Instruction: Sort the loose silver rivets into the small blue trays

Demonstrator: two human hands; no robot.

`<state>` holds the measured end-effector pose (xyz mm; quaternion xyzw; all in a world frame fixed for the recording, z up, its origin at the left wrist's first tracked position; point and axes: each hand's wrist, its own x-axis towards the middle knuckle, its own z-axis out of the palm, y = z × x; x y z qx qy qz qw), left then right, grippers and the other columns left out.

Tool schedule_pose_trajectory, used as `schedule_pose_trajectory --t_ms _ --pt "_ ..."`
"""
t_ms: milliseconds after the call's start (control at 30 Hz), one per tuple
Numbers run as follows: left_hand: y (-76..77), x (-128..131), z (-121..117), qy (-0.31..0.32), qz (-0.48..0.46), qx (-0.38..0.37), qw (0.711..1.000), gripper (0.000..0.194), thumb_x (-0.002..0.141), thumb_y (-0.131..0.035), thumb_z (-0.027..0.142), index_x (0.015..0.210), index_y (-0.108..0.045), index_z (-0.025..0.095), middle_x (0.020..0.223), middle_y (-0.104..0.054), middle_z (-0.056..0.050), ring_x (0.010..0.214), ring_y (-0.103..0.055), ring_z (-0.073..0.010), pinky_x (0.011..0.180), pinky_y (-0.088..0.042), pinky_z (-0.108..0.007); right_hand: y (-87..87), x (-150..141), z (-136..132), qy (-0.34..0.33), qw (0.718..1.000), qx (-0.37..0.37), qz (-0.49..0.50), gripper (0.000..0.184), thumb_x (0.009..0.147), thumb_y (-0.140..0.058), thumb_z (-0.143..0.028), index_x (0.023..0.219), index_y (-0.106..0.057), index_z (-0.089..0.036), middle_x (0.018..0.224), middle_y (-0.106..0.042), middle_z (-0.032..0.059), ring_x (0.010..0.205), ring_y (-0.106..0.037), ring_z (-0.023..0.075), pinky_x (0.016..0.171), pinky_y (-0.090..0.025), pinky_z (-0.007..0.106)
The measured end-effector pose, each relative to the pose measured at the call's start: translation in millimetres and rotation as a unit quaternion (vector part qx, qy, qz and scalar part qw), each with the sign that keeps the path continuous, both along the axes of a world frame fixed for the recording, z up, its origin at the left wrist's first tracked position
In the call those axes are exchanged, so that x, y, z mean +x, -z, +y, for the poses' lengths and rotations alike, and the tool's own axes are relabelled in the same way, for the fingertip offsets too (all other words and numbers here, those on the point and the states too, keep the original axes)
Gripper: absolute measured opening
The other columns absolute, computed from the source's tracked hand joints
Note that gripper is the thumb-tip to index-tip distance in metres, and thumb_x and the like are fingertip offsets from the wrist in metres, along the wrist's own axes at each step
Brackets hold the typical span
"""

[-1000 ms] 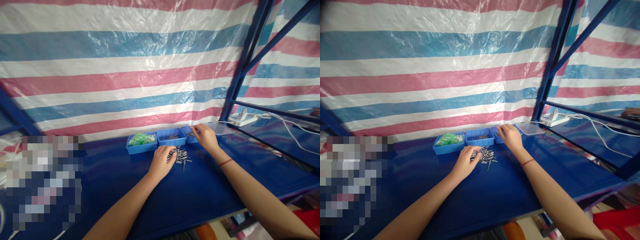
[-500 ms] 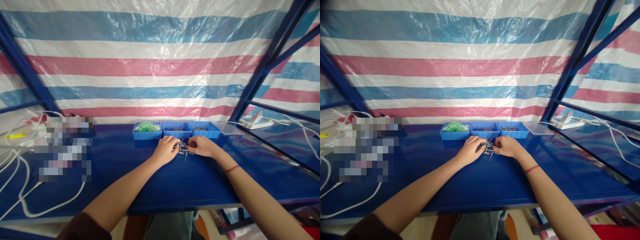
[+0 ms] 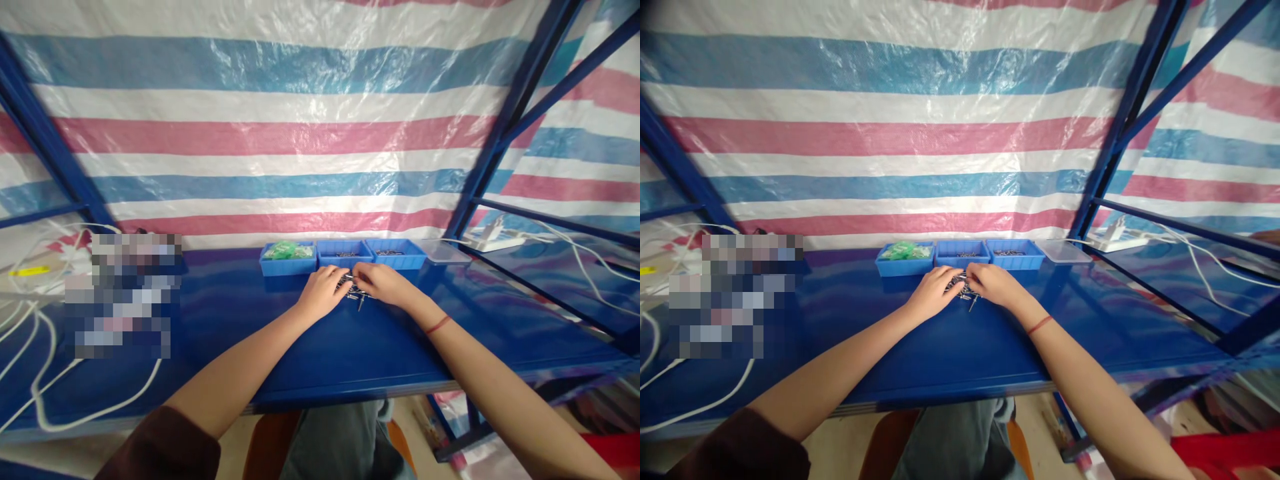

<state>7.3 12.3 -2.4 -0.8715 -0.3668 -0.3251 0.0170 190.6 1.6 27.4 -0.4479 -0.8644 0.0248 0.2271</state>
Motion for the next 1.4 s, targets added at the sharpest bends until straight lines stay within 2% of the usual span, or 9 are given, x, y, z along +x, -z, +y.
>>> schedule_pose_trajectory --t_ms 200,433,700,833,1000,1133,1200,1333,1400 --pt "-1.3 -4.6 7.3 0.023 -0.055 -0.046 0.997 0.028 0.091 -0.038 0.029 0.086 -0.062 0.018 0.082 -0.062 -0.004 0.080 -0.057 -0.0166 0.075 -0.042 -0.027 1.2 -14.8 -2.2 -0.029 0.975 -0.036 0.216 0.014 0.080 -0.052 -0.029 0.081 -0.058 -0.016 0.070 -0.058 0.0013 0.062 -0.052 0.0118 0.060 -0.041 0.024" --pt "0.8 -1.0 15.5 0.125 -0.144 -0.148 0.970 0.034 0.092 -0.033 0.032 0.083 -0.061 0.015 0.078 -0.062 -0.003 0.075 -0.056 -0.0147 0.069 -0.042 -0.025 -1.3 -18.9 -5.4 -0.061 0.916 -0.150 0.367 0.029 0.078 -0.057 -0.041 0.090 -0.061 -0.015 0.071 -0.062 0.0024 0.056 -0.052 0.0108 0.056 -0.043 0.025" --pt "0.5 -1.2 14.0 0.130 -0.185 -0.149 0.963 0.027 0.087 -0.044 0.036 0.090 -0.063 0.016 0.087 -0.066 -0.003 0.083 -0.059 -0.0163 0.074 -0.043 -0.026 -2.9 -19.4 -5.5 -0.032 0.940 -0.078 0.330 0.027 0.077 -0.058 -0.040 0.084 -0.068 -0.016 0.082 -0.068 0.0064 0.076 -0.060 0.0174 0.069 -0.047 0.030" --pt "0.4 -2.7 13.2 0.117 -0.208 -0.176 0.955 0.025 0.089 -0.041 0.033 0.095 -0.059 0.018 0.093 -0.065 -0.002 0.086 -0.059 -0.0149 0.073 -0.044 -0.025 -0.2 -20.3 -4.2 -0.002 0.947 -0.024 0.321 0.028 0.077 -0.059 -0.039 0.088 -0.069 -0.016 0.084 -0.069 0.0070 0.071 -0.059 0.0162 0.062 -0.046 0.028" --pt "-3.1 -5.4 11.2 0.050 -0.237 -0.122 0.962 0.016 0.085 -0.050 0.032 0.090 -0.059 0.020 0.094 -0.063 -0.003 0.091 -0.058 -0.0162 0.081 -0.044 -0.028 0.3 -17.9 -4.0 0.023 0.959 0.054 0.279 0.025 0.079 -0.056 -0.036 0.085 -0.068 -0.016 0.079 -0.068 0.0059 0.064 -0.056 0.0139 0.059 -0.044 0.026" --pt "-3.1 -6.3 9.4 0.037 -0.227 -0.089 0.969 0.017 0.084 -0.052 0.033 0.094 -0.059 0.021 0.096 -0.063 -0.003 0.093 -0.057 -0.0172 0.086 -0.043 -0.031 0.7 -12.9 1.2 0.026 0.967 0.040 0.250 0.027 0.081 -0.052 -0.038 0.079 -0.067 -0.016 0.077 -0.067 0.0050 0.064 -0.056 0.0141 0.061 -0.043 0.027" --pt "-0.7 -6.0 8.7 0.027 -0.203 -0.090 0.975 0.027 0.083 -0.054 0.034 0.106 -0.056 0.021 0.097 -0.062 -0.004 0.093 -0.057 -0.0181 0.087 -0.042 -0.033 2.7 -5.9 8.5 0.080 0.950 0.036 0.300 0.031 0.080 -0.051 -0.042 0.077 -0.066 -0.014 0.073 -0.066 0.0052 0.062 -0.055 0.0145 0.060 -0.043 0.027" --pt "4.2 -5.5 6.5 0.004 -0.101 -0.090 0.991 0.027 0.084 -0.050 0.037 0.107 -0.058 0.025 0.098 -0.062 -0.004 0.098 -0.053 -0.0212 0.089 -0.041 -0.038 10.7 22.0 28.1 0.235 0.866 0.054 0.438 0.043 0.076 -0.049 -0.054 0.075 -0.063 -0.013 0.063 -0.061 0.0055 0.055 -0.052 0.0144 0.052 -0.041 0.027" --pt "5.4 -5.5 5.4 -0.007 -0.056 -0.092 0.994 0.024 0.085 -0.048 0.038 0.100 -0.062 0.026 0.100 -0.061 -0.004 0.101 -0.051 -0.0225 0.089 -0.040 -0.039 15.1 37.7 35.7 0.233 0.860 0.026 0.454 0.051 0.075 -0.045 -0.060 0.076 -0.063 -0.012 0.056 -0.058 0.0046 0.049 -0.049 0.0136 0.047 -0.038 0.027"
